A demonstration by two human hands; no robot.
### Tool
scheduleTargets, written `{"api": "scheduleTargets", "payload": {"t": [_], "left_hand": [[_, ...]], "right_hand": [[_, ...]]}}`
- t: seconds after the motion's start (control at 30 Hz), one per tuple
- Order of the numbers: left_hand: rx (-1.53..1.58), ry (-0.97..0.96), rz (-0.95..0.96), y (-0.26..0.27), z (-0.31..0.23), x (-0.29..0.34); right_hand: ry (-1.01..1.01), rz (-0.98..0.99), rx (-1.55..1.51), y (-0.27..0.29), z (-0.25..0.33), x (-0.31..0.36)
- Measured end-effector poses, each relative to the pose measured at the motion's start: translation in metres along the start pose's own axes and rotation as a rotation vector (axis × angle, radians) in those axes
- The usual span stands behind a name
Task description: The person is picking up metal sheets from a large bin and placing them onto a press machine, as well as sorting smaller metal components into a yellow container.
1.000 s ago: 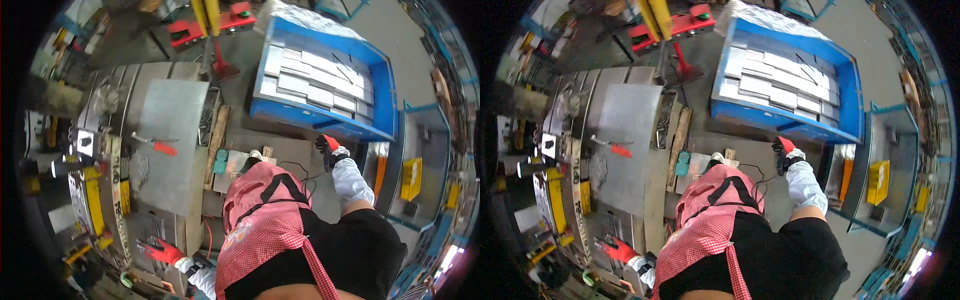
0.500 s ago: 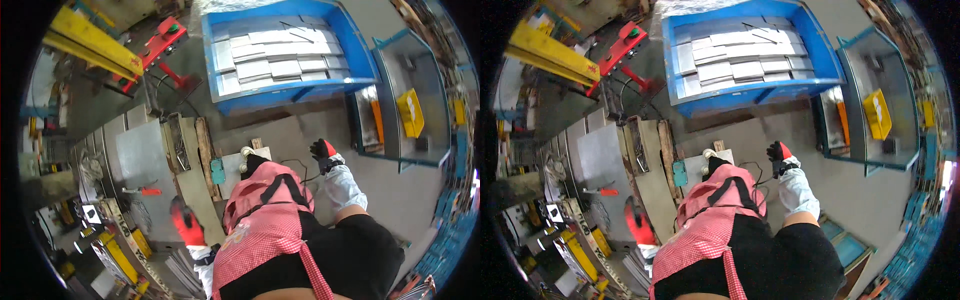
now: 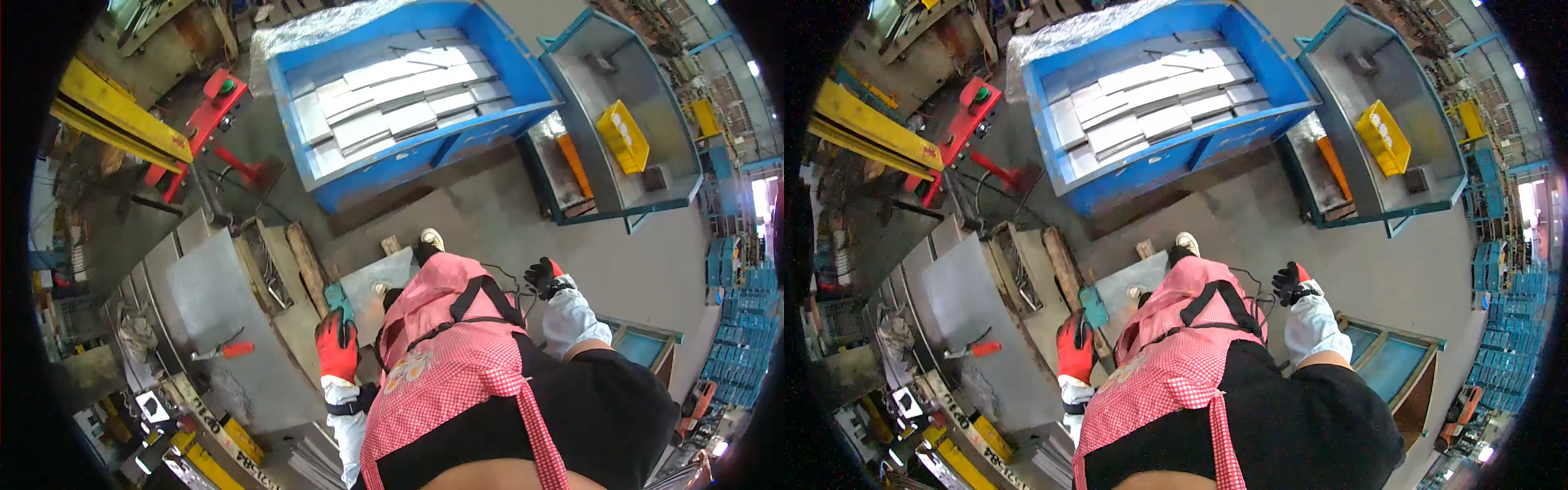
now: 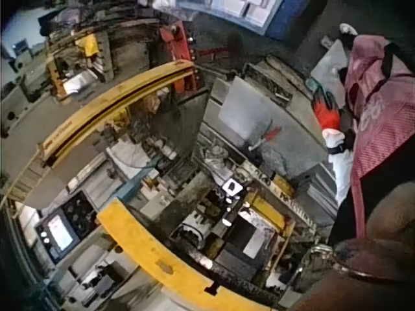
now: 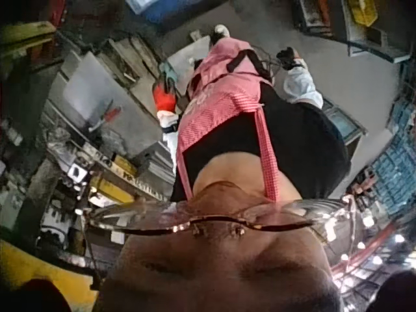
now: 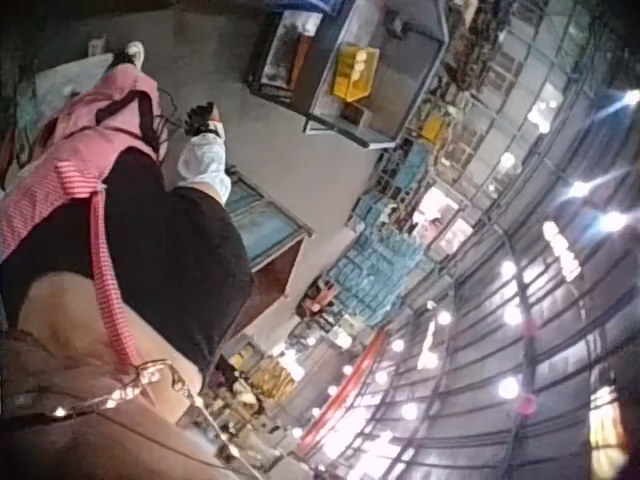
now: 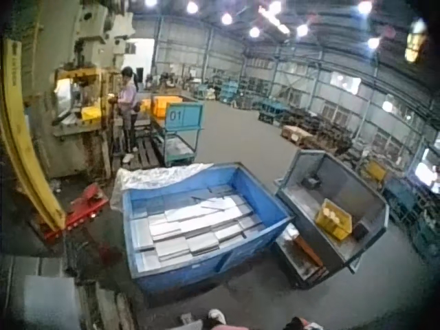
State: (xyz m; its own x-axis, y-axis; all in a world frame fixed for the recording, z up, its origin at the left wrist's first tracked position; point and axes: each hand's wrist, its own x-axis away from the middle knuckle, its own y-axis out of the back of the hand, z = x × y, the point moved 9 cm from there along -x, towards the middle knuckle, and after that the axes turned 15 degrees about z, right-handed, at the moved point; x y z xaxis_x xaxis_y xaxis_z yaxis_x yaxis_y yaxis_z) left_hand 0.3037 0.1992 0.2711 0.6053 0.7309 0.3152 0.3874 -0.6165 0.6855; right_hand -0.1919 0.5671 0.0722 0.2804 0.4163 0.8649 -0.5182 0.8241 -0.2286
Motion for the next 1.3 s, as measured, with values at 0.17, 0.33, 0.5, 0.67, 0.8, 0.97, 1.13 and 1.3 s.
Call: {"api": "scheduleTargets", "payload": {"t": [0.17, 0.33, 0.5, 0.67, 0.8, 0.97, 1.13, 1.3], "left_hand": [[0.087, 0.102, -0.087, -0.006, 0.012, -0.003], [0.015, 0.159, -0.145, -0.021, 0.013, -0.026], [0.012, 0.252, -0.118, -0.057, -0.027, -0.076], [-0.002, 0.19, -0.013, -0.122, -0.113, -0.152], [-0.159, 0.079, 0.212, -0.156, -0.202, -0.214], [-0.246, 0.066, 0.23, -0.169, -0.245, -0.254], [-0.285, 0.12, 0.337, -0.186, -0.247, -0.284], [-0.254, 0.148, 0.458, -0.199, -0.256, -0.349]], "right_hand": [[-0.029, 0.241, 0.228, -0.045, 0.072, -0.037], [0.43, 0.749, 1.111, -0.128, 0.156, -0.073], [0.21, 0.641, 0.779, -0.121, 0.196, -0.092], [0.348, 0.258, 0.937, -0.022, 0.255, -0.114], [0.266, 0.105, 0.574, 0.065, 0.27, -0.098], [0.219, 0.006, 0.507, 0.129, 0.278, -0.092], [0.198, 0.104, 0.66, 0.132, 0.278, -0.123], [0.17, 0.129, 0.519, 0.101, 0.319, -0.118]]}}
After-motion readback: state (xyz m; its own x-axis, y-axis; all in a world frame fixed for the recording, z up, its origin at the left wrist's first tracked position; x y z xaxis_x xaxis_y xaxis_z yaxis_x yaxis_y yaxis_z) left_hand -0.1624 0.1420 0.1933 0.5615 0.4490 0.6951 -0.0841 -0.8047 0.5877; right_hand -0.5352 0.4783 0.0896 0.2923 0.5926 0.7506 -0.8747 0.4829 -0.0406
